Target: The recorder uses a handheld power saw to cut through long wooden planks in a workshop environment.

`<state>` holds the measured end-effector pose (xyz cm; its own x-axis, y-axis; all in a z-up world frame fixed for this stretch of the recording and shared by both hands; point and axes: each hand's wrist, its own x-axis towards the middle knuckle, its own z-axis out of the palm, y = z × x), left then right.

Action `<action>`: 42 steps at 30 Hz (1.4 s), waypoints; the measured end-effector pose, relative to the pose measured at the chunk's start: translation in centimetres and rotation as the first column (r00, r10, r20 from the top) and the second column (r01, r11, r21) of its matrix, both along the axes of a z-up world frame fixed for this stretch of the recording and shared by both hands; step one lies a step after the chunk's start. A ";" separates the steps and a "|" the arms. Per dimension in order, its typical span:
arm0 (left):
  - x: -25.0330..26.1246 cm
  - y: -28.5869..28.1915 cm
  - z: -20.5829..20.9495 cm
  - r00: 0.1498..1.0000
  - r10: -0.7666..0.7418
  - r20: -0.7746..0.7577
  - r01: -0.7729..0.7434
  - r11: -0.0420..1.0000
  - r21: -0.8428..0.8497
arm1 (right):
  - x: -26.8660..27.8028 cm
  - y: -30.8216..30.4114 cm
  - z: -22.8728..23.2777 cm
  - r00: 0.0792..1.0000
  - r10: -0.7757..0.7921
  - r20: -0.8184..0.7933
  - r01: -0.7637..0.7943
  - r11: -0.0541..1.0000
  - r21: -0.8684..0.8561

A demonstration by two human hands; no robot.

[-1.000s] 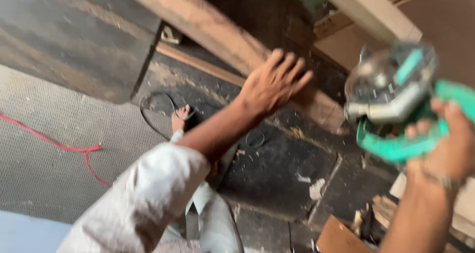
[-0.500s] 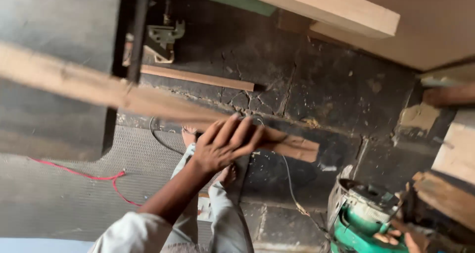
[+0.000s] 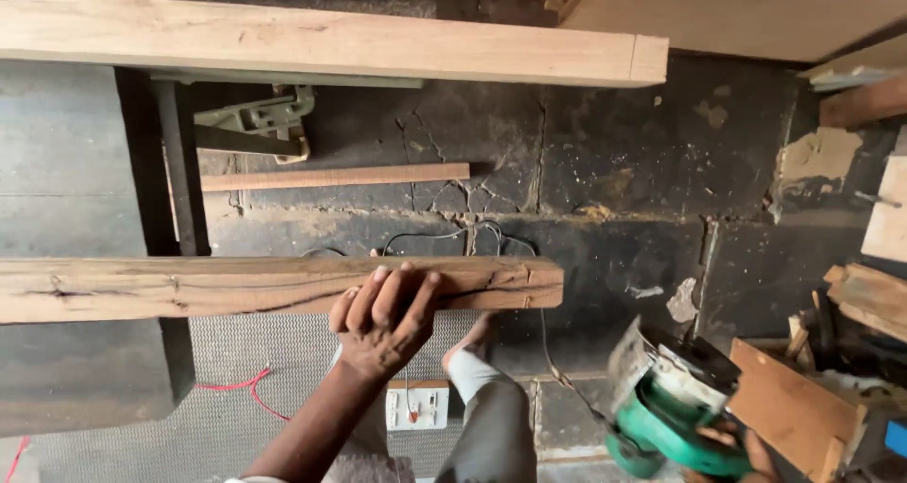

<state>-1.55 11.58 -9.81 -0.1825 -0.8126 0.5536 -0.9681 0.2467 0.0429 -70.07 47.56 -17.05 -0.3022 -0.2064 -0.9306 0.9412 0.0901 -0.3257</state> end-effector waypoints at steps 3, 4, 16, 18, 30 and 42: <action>0.0 -0.5 0.1 0.999 0.026 -0.032 -0.026 1.000 0.014 | 3.7 -13.4 -2.8 1.000 0.015 -0.014 -0.014 0.998 0.056; -0.1 -0.4 -0.1 0.999 0.030 -0.037 -0.030 1.000 -0.002 | 5.0 -15.6 -2.9 0.979 0.149 0.138 -0.129 0.981 -0.142; -14.0 1.8 12.7 0.808 0.434 -0.399 -0.246 0.863 0.440 | 20.3 -34.2 19.7 0.523 0.770 -0.364 -0.773 0.609 0.178; -18.0 0.2 15.2 0.699 0.492 -0.519 -0.160 0.815 0.557 | 17.7 -32.2 20.9 0.326 0.877 -0.354 -0.864 0.428 0.264; -23.4 -5.3 23.7 0.928 0.140 -0.344 0.349 -0.008 0.937 | 9.1 -29.1 18.2 -0.319 0.392 -0.863 -0.828 -0.558 0.052; -17.8 3.8 30.2 0.885 0.177 -0.430 0.409 0.144 0.901 | 15.2 -26.8 26.0 -0.282 -0.107 -0.953 -0.818 -0.492 0.297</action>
<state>-19.33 15.41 20.36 -0.3712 -0.6884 -0.6232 -0.7466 -0.1777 0.6411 -54.86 20.76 8.99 0.7202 -0.6701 0.1796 -0.1758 -0.4266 -0.8872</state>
